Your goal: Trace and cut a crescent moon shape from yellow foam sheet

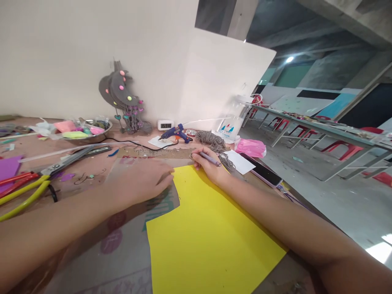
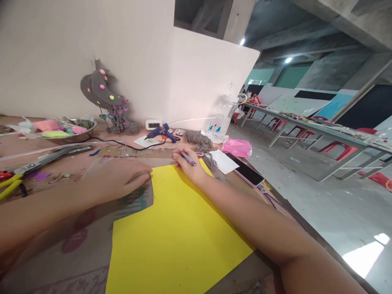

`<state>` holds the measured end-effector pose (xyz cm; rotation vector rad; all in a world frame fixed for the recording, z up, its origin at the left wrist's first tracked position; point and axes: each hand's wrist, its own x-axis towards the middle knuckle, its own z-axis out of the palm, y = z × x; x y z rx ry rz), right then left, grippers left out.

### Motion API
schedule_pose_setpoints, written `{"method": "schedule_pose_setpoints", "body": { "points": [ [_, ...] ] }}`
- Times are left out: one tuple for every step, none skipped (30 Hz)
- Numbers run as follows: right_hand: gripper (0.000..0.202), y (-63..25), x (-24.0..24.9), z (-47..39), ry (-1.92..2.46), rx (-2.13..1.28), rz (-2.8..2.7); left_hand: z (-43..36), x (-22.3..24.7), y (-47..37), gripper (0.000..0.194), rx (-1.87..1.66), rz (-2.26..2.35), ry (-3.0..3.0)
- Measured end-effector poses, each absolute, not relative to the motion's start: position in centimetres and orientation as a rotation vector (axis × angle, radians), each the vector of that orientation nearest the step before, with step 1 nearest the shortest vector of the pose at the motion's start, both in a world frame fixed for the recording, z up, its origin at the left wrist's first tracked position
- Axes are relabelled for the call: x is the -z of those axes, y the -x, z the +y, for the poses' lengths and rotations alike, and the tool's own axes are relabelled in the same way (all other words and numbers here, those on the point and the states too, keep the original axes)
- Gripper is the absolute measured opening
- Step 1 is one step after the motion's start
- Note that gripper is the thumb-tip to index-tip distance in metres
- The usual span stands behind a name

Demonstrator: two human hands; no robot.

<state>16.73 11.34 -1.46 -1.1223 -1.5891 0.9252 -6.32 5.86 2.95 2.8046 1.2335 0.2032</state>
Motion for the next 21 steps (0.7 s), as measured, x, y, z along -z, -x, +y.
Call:
{"method": "schedule_pose_setpoints", "body": {
  "points": [
    [0.025, -16.8, 1.4, 11.4, 1.103, -0.934, -1.580, 6.1, -3.0, 5.5, 0.045, -0.273, 1.328, -2.802],
    [0.026, -16.9, 1.4, 11.5, 1.085, -0.945, -1.580, 6.1, -2.9, 4.7, 0.053, -0.272, 1.314, -2.815],
    [0.026, -16.9, 1.4, 11.5, 1.071, -0.955, -1.574, 5.9, -2.8, 3.9, 0.060, -0.235, 1.254, -2.791],
    [0.027, -16.9, 1.4, 11.5, 1.062, -0.969, -1.563, 5.4, -2.7, 3.1, 0.061, -0.215, 1.170, -2.727],
    [0.027, -16.9, 1.5, 11.5, 1.057, -0.984, -1.552, 4.7, -2.5, 2.4, 0.059, -0.172, 0.951, -2.680],
    [0.028, -16.9, 1.5, 11.5, 1.055, -0.994, -1.537, 4.0, -2.4, 1.7, 0.052, -0.124, 0.674, -2.626],
    [0.028, -16.9, 1.4, 11.4, 1.054, -1.001, -1.530, 3.4, -2.3, 1.3, 0.042, -0.122, 0.481, -2.550],
    [0.028, -16.9, 1.4, 11.3, 1.054, -1.006, -1.529, 2.8, -2.2, 1.0, 0.045, -0.182, 0.462, -2.506],
    [0.028, -16.9, 1.3, 11.2, 1.057, -1.004, -1.532, 2.4, -2.1, 0.9, 0.045, -0.310, 0.607, -2.511],
    [0.027, -16.9, 1.2, 11.1, 1.062, -0.998, -1.540, 2.2, -2.1, 0.9, 0.049, -0.323, 0.750, -2.548],
    [0.026, -16.9, 1.1, 11.0, 1.069, -0.990, -1.550, 2.2, -2.2, 1.2, 0.059, -0.291, 0.838, -2.559],
    [0.026, -16.9, 1.0, 10.9, 1.078, -0.983, -1.566, 2.4, -2.2, 1.6, 0.062, -0.210, 0.805, -2.530],
    [0.026, -16.9, 0.9, 10.9, 1.086, -0.974, -1.586, 2.6, -2.3, 2.2, 0.059, -0.082, 0.651, -2.472],
    [0.026, -16.9, 0.9, 10.8, 1.089, -0.962, -1.606, 3.0, -2.4, 3.0, 0.046, -0.006, 0.511, -2.393],
    [0.027, -16.8, 0.8, 10.8, 1.089, -0.953, -1.631, 3.4, -2.5, 3.9, 0.039, -0.016, 0.479, -2.321],
    [0.027, -16.8, 0.7, 10.8, 1.087, -0.946, -1.660, 3.9, -2.4, 4.8, 0.037, -0.126, 0.592, -2.303],
    [0.027, -16.7, 0.6, 10.7, 1.086, -0.937, -1.685, 4.5, -2.2, 5.8, 0.033, -0.281, 0.789, -2.362],
    [0.027, -16.5, 0.5, 10.7, 1.091, -0.927, -1.708, 5.0, -1.9, 6.6, 0.033, -0.401, 0.916, -2.465],
    [0.026, -16.4, 0.3, 10.6, 1.103, -0.917, -1.731, 5.6, -1.5, 7.4, 0.034, -0.440, 0.984, -2.561],
    [0.024, -16.2, 0.2, 10.5, 1.120, -0.907, -1.758, 6.0, -1.0, 8.0, 0.034, -0.452, 1.008, -2.638],
    [0.022, -16.0, 0.0, 10.3, 1.135, -0.896, -1.783, 6.4, -0.5, 8.5, 0.036, -0.437, 1.006, -2.697]
  ]
}}
